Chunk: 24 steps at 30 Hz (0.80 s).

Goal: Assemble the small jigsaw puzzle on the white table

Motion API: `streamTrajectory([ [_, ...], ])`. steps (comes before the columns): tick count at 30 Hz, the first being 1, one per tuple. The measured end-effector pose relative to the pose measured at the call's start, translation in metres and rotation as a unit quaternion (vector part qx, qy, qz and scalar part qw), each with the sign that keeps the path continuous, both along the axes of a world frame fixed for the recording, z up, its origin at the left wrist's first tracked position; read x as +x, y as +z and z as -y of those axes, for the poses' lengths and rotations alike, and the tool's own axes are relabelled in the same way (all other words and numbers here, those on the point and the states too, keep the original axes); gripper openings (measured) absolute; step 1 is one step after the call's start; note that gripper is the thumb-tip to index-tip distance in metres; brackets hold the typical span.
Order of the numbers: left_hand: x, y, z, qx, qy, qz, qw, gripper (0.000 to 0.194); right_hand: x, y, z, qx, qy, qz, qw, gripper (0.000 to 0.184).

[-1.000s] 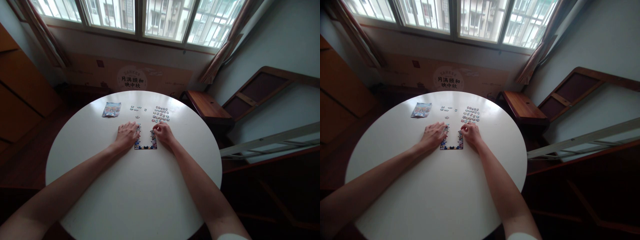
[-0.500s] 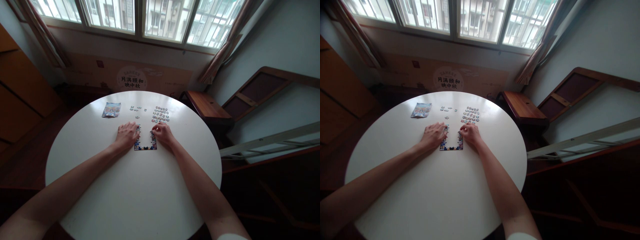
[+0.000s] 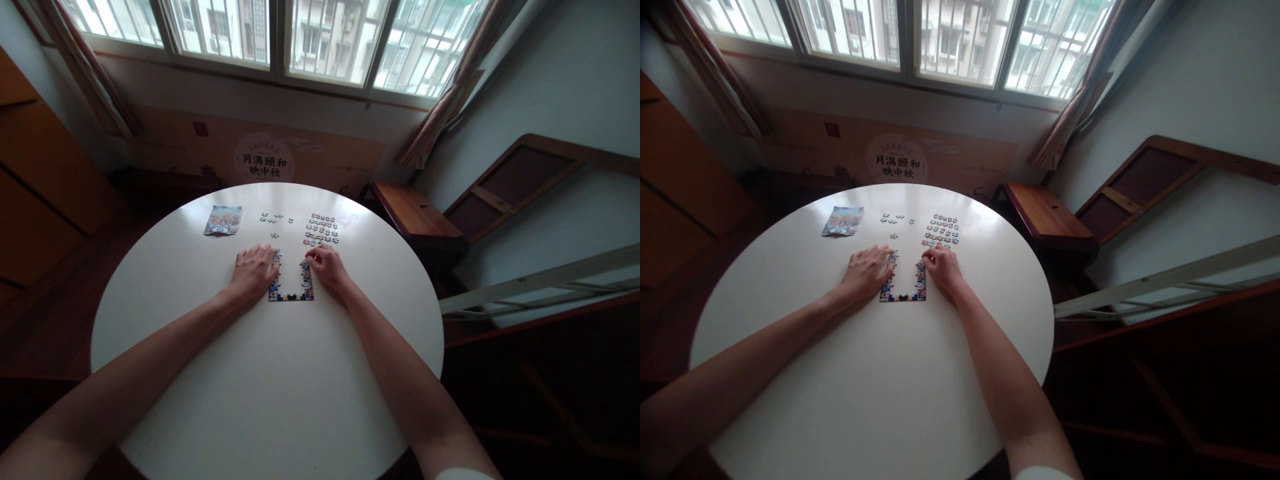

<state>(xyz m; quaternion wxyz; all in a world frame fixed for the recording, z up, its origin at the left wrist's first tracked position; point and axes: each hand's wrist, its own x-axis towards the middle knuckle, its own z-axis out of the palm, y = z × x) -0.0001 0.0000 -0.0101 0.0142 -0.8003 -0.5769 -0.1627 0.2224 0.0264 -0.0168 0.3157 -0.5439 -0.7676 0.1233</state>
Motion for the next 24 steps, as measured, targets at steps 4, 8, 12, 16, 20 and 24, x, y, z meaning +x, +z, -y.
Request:
streamTrajectory([
  [4,-0.0007,-0.0013,-0.0003,0.002,-0.002,0.002,1.0,0.042,0.0003,-0.0013,-0.0009,0.005,-0.002,0.002,1.0,0.016],
  [8,-0.0008,-0.0007,0.0002,0.002,-0.003,-0.001,1.0,0.04,0.0007,-0.0038,-0.0022,0.012,0.0,0.001,1.0,0.016],
  [12,-0.0006,0.0004,0.0006,0.001,-0.004,0.003,1.0,0.04,0.0007,-0.0041,-0.002,0.008,-0.001,0.006,1.0,0.017],
  [16,-0.0004,0.0012,0.0006,-0.004,-0.002,0.006,1.0,0.04,0.0006,-0.0021,-0.0008,0.003,-0.004,-0.002,1.0,0.021],
  [20,-0.0002,0.0014,0.0006,-0.008,0.001,0.001,1.0,0.041,0.0005,-0.0007,0.0001,0.003,-0.008,-0.007,1.0,0.027],
  [24,0.0,0.0018,0.001,-0.005,0.001,-0.002,1.0,0.04,0.0006,-0.0008,0.0005,-0.003,-0.005,0.002,1.0,0.022],
])
